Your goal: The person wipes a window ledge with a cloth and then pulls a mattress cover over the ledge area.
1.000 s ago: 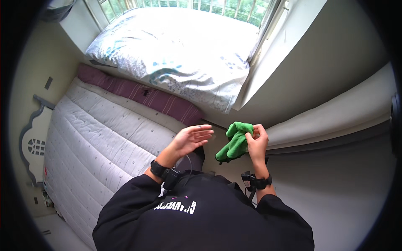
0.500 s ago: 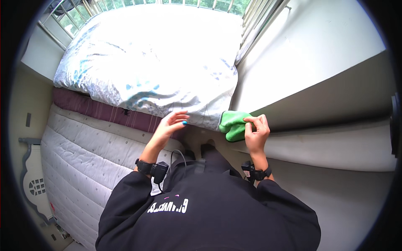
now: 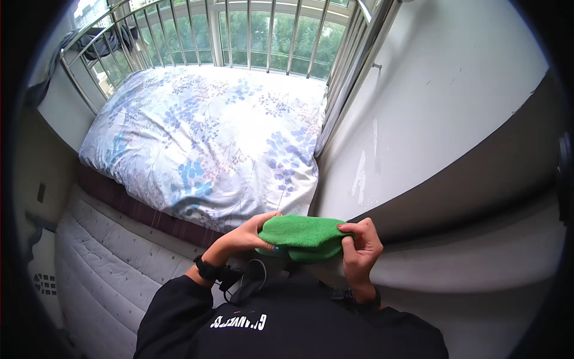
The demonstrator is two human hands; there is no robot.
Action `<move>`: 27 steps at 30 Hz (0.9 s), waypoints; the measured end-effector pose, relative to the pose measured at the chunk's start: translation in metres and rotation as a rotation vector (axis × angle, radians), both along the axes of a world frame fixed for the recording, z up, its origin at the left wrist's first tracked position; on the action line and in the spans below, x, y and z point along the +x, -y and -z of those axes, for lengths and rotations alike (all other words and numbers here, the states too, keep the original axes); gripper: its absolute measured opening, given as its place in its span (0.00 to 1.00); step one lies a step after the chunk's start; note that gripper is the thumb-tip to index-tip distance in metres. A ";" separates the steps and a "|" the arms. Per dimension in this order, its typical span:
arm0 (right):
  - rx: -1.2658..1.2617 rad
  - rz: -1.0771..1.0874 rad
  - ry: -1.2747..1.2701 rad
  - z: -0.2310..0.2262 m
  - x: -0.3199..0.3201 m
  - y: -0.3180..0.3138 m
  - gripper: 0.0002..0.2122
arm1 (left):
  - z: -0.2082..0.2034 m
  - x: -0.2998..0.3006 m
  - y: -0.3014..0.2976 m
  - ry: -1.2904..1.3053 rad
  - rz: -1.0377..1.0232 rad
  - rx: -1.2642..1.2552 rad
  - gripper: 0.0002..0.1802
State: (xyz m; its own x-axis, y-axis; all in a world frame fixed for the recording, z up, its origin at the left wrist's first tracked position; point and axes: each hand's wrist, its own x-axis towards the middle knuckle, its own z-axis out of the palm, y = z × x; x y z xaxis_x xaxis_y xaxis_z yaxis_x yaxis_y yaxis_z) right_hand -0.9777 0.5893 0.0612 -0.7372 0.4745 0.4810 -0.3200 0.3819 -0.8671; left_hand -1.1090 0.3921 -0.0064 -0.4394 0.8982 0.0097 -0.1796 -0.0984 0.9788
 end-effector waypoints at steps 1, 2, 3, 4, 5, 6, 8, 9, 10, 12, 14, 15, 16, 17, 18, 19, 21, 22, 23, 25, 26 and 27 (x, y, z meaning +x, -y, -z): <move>0.025 -0.003 -0.007 0.002 0.002 -0.005 0.08 | -0.021 -0.002 0.002 -0.001 0.055 -0.011 0.24; 0.086 -0.008 0.018 0.000 0.006 -0.008 0.08 | -0.038 -0.005 0.005 -0.029 0.088 -0.060 0.19; 0.174 -0.008 0.027 0.002 0.008 -0.010 0.10 | -0.053 -0.008 0.006 -0.056 0.119 -0.117 0.14; 0.252 0.002 0.013 -0.001 0.009 -0.010 0.11 | -0.067 -0.008 0.004 -0.242 -0.010 -0.165 0.10; 0.330 0.017 0.001 -0.005 0.011 -0.008 0.12 | -0.084 -0.011 0.004 -0.440 -0.126 -0.249 0.10; 0.329 0.028 -0.015 -0.004 0.011 -0.009 0.12 | -0.099 -0.014 -0.002 -0.629 -0.271 -0.296 0.10; 0.425 0.004 -0.062 -0.005 0.010 -0.011 0.14 | -0.115 -0.020 -0.010 -1.030 -0.517 -0.393 0.10; 0.427 0.010 -0.079 -0.007 0.008 -0.010 0.14 | -0.118 -0.021 -0.014 -1.047 -0.519 -0.386 0.10; 0.450 0.002 -0.111 -0.009 0.007 -0.009 0.14 | -0.119 -0.022 -0.017 -1.188 -0.559 -0.497 0.10; 0.484 -0.024 -0.179 -0.010 0.006 -0.010 0.15 | -0.114 -0.023 -0.020 -1.263 -0.575 -0.661 0.10; 0.493 -0.038 -0.195 -0.009 0.005 -0.010 0.15 | -0.100 -0.036 -0.023 -0.607 -0.267 -0.723 0.10; 0.504 -0.057 -0.189 -0.007 0.003 -0.010 0.16 | -0.102 -0.039 -0.027 -0.060 -0.066 -0.729 0.12; 0.502 -0.046 -0.193 -0.004 0.002 -0.010 0.16 | -0.109 -0.039 -0.025 0.127 0.103 -0.606 0.20; 0.511 -0.125 -0.155 -0.002 0.001 -0.009 0.16 | -0.100 -0.036 -0.027 0.122 0.098 -0.609 0.20; 0.518 -0.199 -0.118 -0.001 -0.001 -0.008 0.16 | -0.084 -0.033 -0.034 -0.009 0.069 -0.327 0.25; 0.515 -0.196 -0.126 -0.002 -0.003 -0.006 0.16 | -0.073 -0.033 -0.039 -0.139 0.041 -0.043 0.31; 0.496 -0.347 -0.191 -0.007 -0.007 -0.005 0.16 | -0.074 -0.039 -0.051 0.023 0.098 0.073 0.38; 0.547 -0.336 -0.197 -0.015 -0.004 -0.010 0.16 | -0.080 -0.043 -0.058 0.062 0.090 0.222 0.36; 0.547 -0.338 -0.209 -0.022 -0.001 -0.017 0.16 | -0.088 -0.043 -0.062 0.100 0.067 0.368 0.35; 0.654 -0.059 -0.395 -0.030 0.004 -0.036 0.18 | -0.118 -0.047 -0.074 0.110 -0.092 0.530 0.37; 0.680 0.058 -0.444 -0.031 0.008 -0.050 0.20 | -0.130 -0.060 -0.084 -0.037 -0.096 0.571 0.38; 0.714 0.190 -0.487 -0.035 0.016 -0.061 0.23 | -0.155 -0.069 -0.096 -0.154 -0.100 0.636 0.39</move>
State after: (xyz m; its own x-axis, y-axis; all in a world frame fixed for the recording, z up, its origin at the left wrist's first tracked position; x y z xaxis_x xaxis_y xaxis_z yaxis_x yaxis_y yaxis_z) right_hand -0.9613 0.6498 0.0965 -0.3125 0.0341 0.9493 -0.4678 0.8642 -0.1851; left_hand -1.1776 0.4880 0.1486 -0.4712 0.6519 0.5941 -0.0023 -0.6745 0.7383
